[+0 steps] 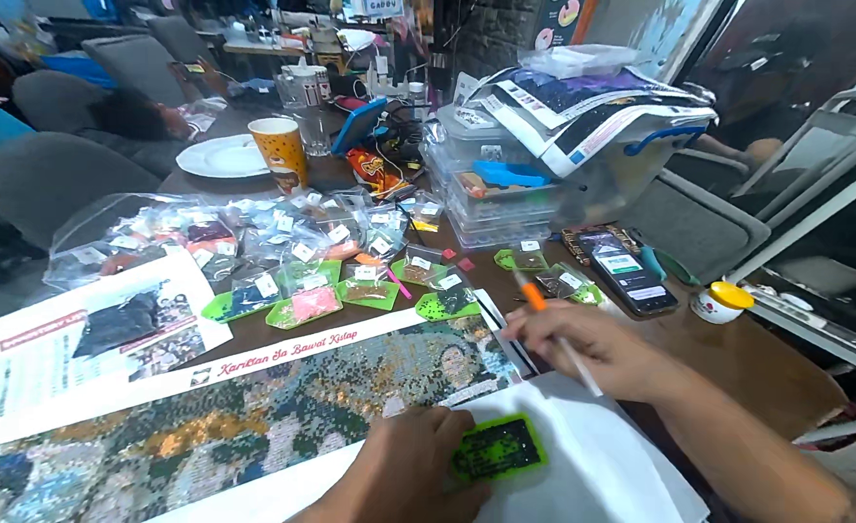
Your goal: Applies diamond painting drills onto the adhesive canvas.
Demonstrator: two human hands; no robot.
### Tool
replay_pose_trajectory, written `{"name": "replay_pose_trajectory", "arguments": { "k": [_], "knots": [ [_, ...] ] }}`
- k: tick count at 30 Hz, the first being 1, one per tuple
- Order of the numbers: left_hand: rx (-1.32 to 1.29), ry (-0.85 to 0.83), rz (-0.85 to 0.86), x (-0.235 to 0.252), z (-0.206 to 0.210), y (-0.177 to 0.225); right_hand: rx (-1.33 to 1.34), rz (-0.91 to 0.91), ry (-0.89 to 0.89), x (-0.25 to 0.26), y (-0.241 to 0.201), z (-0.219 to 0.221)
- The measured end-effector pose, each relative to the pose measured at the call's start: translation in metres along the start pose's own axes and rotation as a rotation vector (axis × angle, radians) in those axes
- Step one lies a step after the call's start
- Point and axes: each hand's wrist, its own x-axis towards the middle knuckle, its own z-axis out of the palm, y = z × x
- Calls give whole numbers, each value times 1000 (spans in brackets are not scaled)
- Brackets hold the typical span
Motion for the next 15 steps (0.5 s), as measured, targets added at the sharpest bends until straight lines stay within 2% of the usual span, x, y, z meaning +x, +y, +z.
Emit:
{"name": "replay_pose_trajectory", "arguments": {
  "k": [3,8,10,12,15],
  "knots": [
    [-2,-202,-106,4,-18,13,42,149,87,-16,-28,-8],
    [-153,-553,-275,16,-47,17,-92,321,-11,-62,-62,42],
    [-190,-641,-324,17,-58,17,-118,363,-7,-70,-71,53],
    [-207,-630,-291,6,-65,13,-97,398,31,-79,-72,60],
    [-244,-457,-140,-23,-57,1,-93,416,72,-86,-67,70]
  ]
}}
